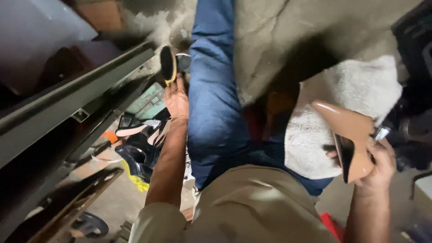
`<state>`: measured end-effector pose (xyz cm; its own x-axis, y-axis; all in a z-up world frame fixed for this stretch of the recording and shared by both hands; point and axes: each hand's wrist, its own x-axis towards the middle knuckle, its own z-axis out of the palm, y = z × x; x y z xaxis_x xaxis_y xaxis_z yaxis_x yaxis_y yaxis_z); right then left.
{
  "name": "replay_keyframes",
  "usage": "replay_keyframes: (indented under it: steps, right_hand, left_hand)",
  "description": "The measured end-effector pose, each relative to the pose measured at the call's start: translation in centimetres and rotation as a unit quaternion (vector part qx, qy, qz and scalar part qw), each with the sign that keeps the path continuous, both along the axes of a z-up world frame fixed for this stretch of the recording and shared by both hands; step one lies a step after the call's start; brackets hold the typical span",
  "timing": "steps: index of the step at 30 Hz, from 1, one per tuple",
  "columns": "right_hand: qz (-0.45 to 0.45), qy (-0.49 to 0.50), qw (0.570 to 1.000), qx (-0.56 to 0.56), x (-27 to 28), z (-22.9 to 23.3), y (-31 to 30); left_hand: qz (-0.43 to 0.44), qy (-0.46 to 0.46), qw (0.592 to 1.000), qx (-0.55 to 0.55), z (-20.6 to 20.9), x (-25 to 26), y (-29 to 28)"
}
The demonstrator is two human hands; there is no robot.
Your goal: The person sits on the floor and uses a hammer to tap the heel of a high-heeled shoe placed on a cloth. They then switch to a brush and scrub the heel and sole of the shoe. The person continues alternating between hammering and brushing the heel throughout the clip.
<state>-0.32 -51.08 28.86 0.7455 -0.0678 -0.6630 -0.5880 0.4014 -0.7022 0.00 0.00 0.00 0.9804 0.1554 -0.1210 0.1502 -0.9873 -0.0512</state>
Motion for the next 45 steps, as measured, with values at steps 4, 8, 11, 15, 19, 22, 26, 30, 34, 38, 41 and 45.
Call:
replay_keyframes:
  steps: [4, 8, 11, 15, 19, 22, 26, 30, 34, 38, 41, 45]
  right_hand:
    - [-0.058, 0.014, 0.996, -0.066, 0.3, 0.3, 1.6]
    - [-0.066, 0.018, 0.997, -0.034, 0.3, 0.9, 2.5]
    - [-0.075, -0.021, 0.995, -0.061, 1.6, 4.3, 5.5]
    - [-0.137, -0.083, 0.985, -0.064, 2.8, 7.0, 7.6]
    - [-0.156, -0.137, 0.968, -0.141, 0.4, 3.2, 5.2]
    - [-0.081, -0.208, 0.914, -0.339, 0.5, 4.3, 4.4]
    - [0.061, -0.256, 0.762, -0.592, 1.4, 4.6, 3.9]
    - [0.166, -0.066, 0.809, -0.56, 2.7, 6.3, 3.9]
    - [0.153, -0.126, 0.798, -0.569, 1.3, 4.3, 3.2]
    - [0.128, -0.176, 0.703, -0.677, 0.8, 2.9, 3.6]
    - [0.115, -0.188, 0.673, -0.706, 0.5, 1.6, 3.5]
    - [0.113, -0.205, 0.689, -0.686, 0.4, 0.3, 3.0]
  left_hand:
    - [-0.009, -0.005, 1.0, 0.008, 0.1, 0.5, 0.3]
    - [0.068, 0.081, 0.989, -0.099, 0.2, 1.0, 1.4]
    - [0.153, 0.139, 0.964, -0.169, 5.3, 2.5, -0.2]
    - [0.183, 0.053, 0.957, -0.217, 8.2, 1.4, -0.2]
    - [0.188, -0.032, 0.942, -0.277, 11.9, 1.0, -0.1]
    - [0.212, -0.047, 0.893, -0.394, 19.8, 1.5, -4.0]
    - [0.126, -0.08, 0.864, -0.481, 23.8, 0.6, -8.8]
    - [0.035, -0.03, 0.831, -0.555, 27.4, 2.5, -15.5]
    - [-0.048, -0.014, 0.832, -0.552, 29.8, 2.1, -20.1]
    - [-0.135, 0.003, 0.786, -0.603, 28.6, 1.8, -24.1]
    - [-0.165, 0.032, 0.787, -0.593, 27.9, 1.7, -25.2]
    - [-0.173, -0.011, 0.782, -0.599, 31.1, 1.0, -25.2]
